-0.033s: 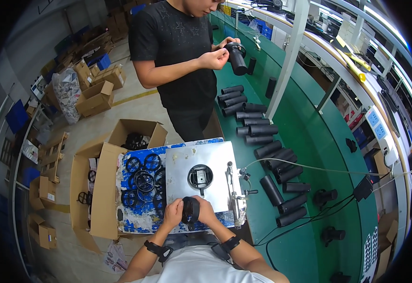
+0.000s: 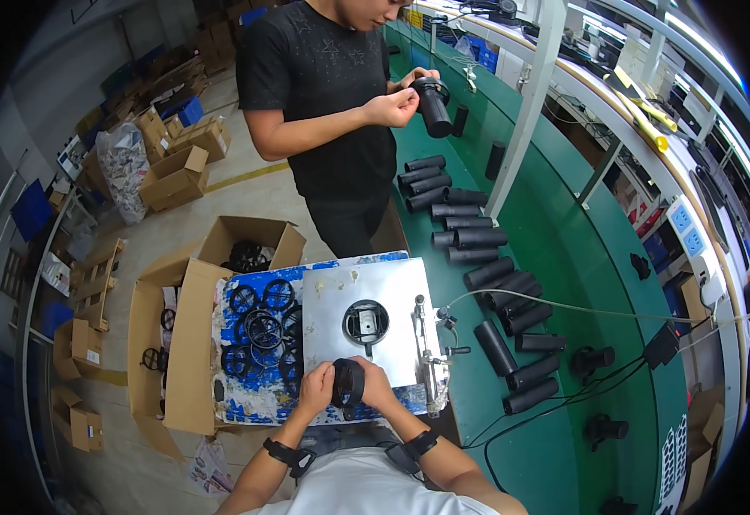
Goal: The person picks up a fan guard from a box, places it onto a metal fixture, and presses it down. They then remove the fan guard from the fixture and place it onto a blue and white table.
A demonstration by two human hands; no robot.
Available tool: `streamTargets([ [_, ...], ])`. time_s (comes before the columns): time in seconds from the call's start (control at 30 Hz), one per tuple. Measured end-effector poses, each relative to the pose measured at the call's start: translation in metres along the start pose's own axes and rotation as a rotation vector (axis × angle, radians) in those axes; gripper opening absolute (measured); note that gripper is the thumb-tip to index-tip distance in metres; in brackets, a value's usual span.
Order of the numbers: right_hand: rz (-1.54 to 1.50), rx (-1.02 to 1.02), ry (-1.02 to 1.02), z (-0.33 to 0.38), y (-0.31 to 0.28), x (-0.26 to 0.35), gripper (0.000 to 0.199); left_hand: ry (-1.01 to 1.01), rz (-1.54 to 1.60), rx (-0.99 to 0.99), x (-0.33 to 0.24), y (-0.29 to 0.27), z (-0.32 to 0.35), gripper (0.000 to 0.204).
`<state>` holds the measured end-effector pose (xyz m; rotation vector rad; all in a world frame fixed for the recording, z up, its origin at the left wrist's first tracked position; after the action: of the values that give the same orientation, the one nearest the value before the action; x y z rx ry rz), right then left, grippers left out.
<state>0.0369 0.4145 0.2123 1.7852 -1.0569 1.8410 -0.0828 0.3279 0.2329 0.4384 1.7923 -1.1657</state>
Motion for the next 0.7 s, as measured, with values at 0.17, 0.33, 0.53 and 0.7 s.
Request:
streamTargets([
  [0.17,-0.011,0.013,0.008,-0.002,-0.003,0.005,0.033,0.013,0.018,-0.042,-0.004,0.001,0.002,0.018],
  [0.33,-0.004,-0.005,-0.016,-0.002,-0.004,0.010,0.034,0.000,0.024,-0.046,-0.004,0.000,0.004,0.017],
  [0.53,-0.036,-0.009,-0.006,0.000,-0.003,0.010,0.035,-0.029,-0.001,-0.039,-0.002,0.000,0.004,0.017],
  [0.7,-0.020,-0.004,0.019,0.002,-0.004,0.009,0.035,-0.030,0.007,-0.056,-0.005,0.000,0.007,0.017],
])
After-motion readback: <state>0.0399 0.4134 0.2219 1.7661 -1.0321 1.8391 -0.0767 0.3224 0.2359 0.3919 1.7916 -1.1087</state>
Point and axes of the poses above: each hand's wrist, its own z-axis away from the middle knuckle, its own y-axis out of the palm, x = y × z, the point moved 6 cm from there along -z, towards the middle knuckle, and after that the axes turned 4 degrees about -y, right-handed, at the moved point
